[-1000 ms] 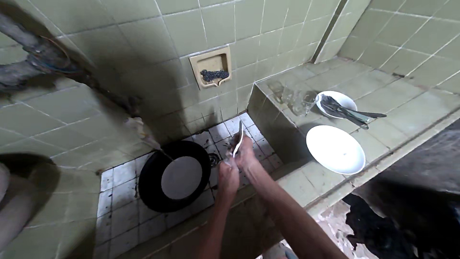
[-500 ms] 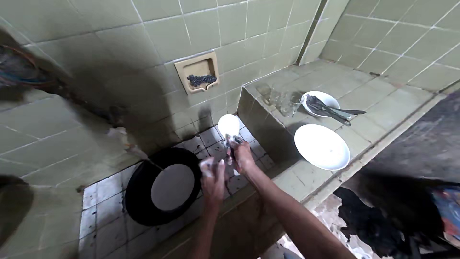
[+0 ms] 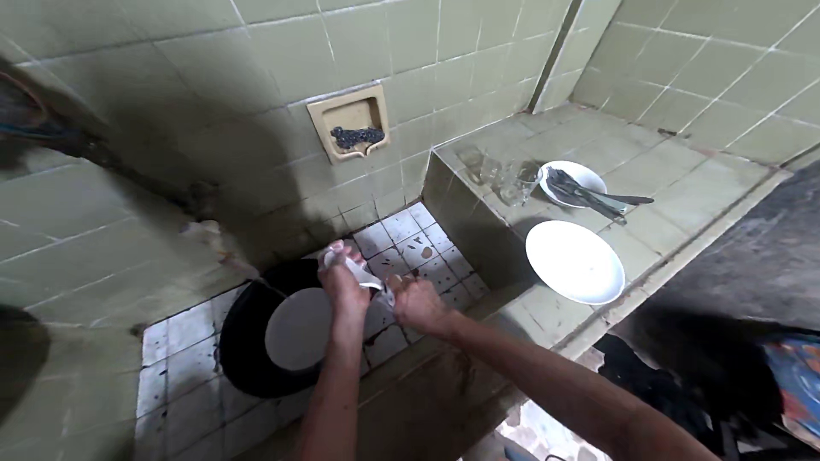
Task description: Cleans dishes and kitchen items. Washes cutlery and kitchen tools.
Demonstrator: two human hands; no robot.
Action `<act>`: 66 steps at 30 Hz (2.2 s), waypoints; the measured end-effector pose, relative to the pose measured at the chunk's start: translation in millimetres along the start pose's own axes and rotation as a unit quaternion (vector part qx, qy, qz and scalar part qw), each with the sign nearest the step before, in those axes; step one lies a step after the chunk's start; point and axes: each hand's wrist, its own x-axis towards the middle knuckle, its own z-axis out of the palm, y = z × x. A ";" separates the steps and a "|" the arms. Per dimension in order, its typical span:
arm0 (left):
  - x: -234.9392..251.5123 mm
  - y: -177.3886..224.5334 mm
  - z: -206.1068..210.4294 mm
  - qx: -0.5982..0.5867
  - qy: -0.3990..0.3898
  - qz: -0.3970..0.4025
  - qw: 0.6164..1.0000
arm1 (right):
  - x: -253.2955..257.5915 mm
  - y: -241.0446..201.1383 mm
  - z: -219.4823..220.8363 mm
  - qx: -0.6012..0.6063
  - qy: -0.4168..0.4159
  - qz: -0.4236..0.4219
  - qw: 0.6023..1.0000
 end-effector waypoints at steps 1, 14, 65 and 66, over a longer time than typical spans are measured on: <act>-7.8 -6.4 0.8 0.013 0.018 -0.012 1.000 | 2.0 5.7 6.6 -0.055 0.026 -0.031 0.998; 16.8 -3.6 -34.2 -0.169 -0.126 0.028 0.977 | 1.2 20.2 -8.0 0.389 -0.147 0.026 0.909; -118.8 -81.5 108.0 0.379 -0.457 -0.018 0.804 | -172.8 259.4 -89.2 -0.103 0.171 0.131 0.971; -128.5 -94.4 124.6 0.353 -0.456 -0.047 0.816 | -177.0 260.7 -90.7 -0.112 0.175 0.134 0.969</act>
